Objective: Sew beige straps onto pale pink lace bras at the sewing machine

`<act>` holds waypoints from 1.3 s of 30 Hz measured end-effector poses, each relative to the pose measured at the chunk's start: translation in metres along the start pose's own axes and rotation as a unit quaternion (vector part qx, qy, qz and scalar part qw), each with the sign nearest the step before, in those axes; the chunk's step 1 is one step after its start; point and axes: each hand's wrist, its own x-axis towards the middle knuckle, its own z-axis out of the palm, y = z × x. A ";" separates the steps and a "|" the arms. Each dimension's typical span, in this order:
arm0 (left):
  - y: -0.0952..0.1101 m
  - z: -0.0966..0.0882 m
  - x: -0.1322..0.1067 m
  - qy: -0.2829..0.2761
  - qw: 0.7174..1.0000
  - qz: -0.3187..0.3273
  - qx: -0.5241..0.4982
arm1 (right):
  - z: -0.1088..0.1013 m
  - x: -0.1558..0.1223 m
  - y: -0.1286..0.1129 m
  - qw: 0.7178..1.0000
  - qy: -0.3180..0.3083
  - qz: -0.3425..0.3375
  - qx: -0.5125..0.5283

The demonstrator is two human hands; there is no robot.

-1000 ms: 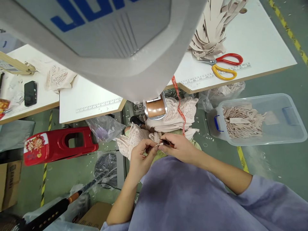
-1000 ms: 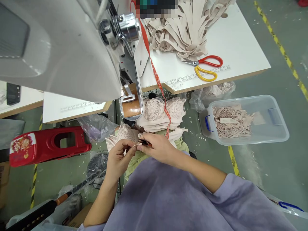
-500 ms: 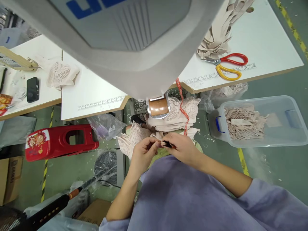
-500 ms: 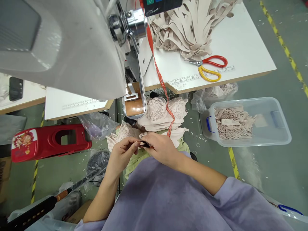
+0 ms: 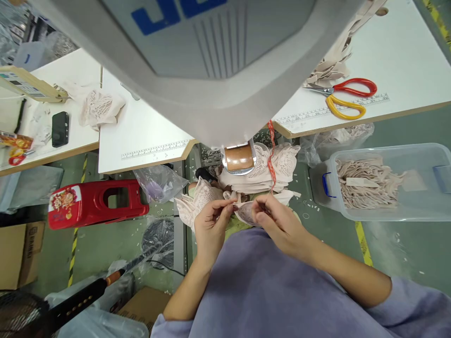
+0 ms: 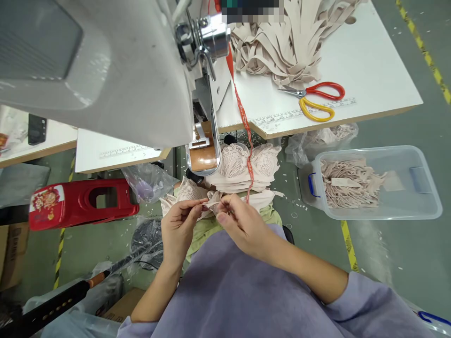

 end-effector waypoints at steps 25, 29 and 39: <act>-0.004 0.006 -0.006 0.024 0.987 -0.097 -0.129 | 0.041 0.008 0.000 0.885 -0.070 0.184 0.422; -0.006 0.006 -0.007 0.022 0.989 -0.088 -0.114 | 0.044 0.007 0.002 0.882 -0.067 0.179 0.430; -0.006 0.008 -0.010 0.028 0.987 -0.087 -0.132 | 0.047 0.005 0.009 0.873 -0.078 0.163 0.453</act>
